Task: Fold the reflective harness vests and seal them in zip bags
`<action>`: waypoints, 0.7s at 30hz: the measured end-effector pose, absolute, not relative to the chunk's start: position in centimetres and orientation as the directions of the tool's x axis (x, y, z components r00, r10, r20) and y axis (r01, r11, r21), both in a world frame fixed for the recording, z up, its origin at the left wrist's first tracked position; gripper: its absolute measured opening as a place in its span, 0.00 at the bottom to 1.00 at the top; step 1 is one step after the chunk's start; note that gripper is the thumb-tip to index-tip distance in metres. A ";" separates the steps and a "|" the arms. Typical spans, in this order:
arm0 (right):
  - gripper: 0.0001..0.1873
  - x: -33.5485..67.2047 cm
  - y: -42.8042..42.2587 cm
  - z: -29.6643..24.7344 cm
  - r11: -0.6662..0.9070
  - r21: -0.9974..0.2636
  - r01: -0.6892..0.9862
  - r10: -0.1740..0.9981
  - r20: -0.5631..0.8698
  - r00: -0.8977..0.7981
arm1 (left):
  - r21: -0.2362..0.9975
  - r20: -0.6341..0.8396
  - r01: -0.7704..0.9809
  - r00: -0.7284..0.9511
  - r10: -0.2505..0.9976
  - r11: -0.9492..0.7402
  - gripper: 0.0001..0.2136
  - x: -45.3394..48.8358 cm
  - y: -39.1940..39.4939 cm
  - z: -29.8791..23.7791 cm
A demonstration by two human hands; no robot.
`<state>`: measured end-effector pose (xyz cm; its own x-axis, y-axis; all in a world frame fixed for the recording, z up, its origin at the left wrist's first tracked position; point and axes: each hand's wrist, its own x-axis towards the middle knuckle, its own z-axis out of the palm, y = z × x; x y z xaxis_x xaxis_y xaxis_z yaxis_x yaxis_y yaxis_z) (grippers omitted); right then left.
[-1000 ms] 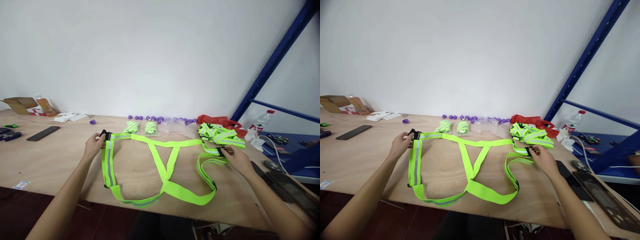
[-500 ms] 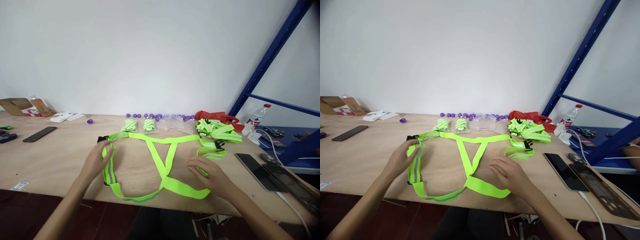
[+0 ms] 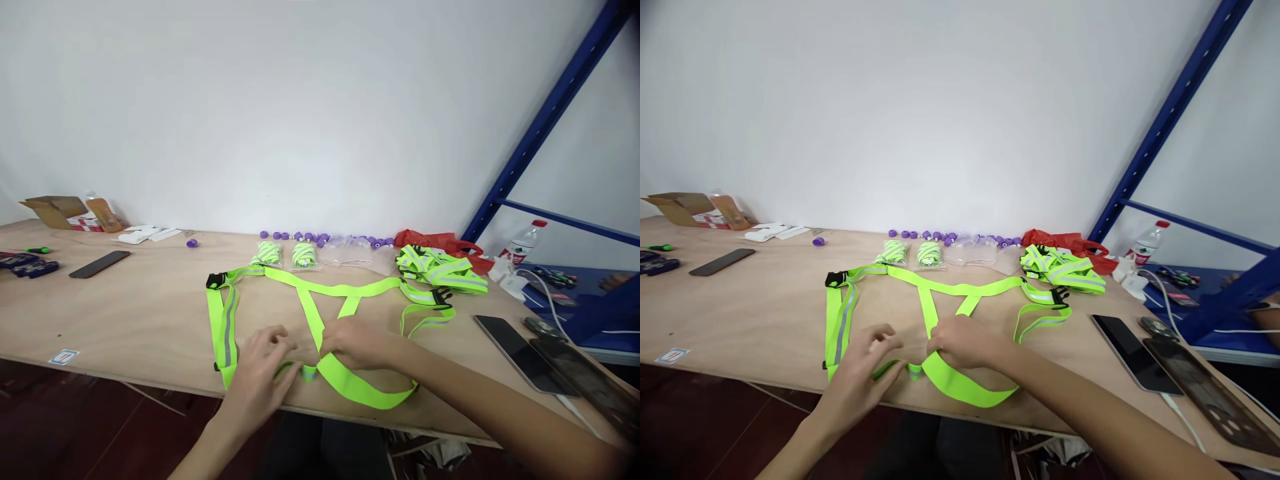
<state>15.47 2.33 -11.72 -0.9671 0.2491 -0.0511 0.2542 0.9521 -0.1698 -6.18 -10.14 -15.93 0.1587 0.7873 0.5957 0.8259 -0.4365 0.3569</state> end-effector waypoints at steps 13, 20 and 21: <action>0.17 13.2 -1.1 -10.0 0.890 -0.220 0.400 0.393 -0.080 -0.916 | 0.940 -0.189 -0.300 -0.068 0.980 0.160 0.38 0.1 -13.1 -22.5; 0.35 12.7 -2.5 -8.5 0.885 -0.354 0.302 0.214 -0.267 -0.940 | 0.851 -0.280 -0.507 -0.222 0.934 0.135 0.29 1.0 -12.6 -19.0; 0.35 12.7 -2.1 -7.8 0.862 -0.397 0.316 0.209 -0.290 -0.934 | 0.845 -0.281 -0.516 -0.204 0.938 0.141 0.28 1.0 -12.5 -18.7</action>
<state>12.72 -2.12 -7.84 -0.9340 0.2092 -0.2897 0.3162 0.8617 -0.3969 1.02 -12.49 -18.75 -0.2038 0.9378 -0.2810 -0.5162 0.1410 0.8448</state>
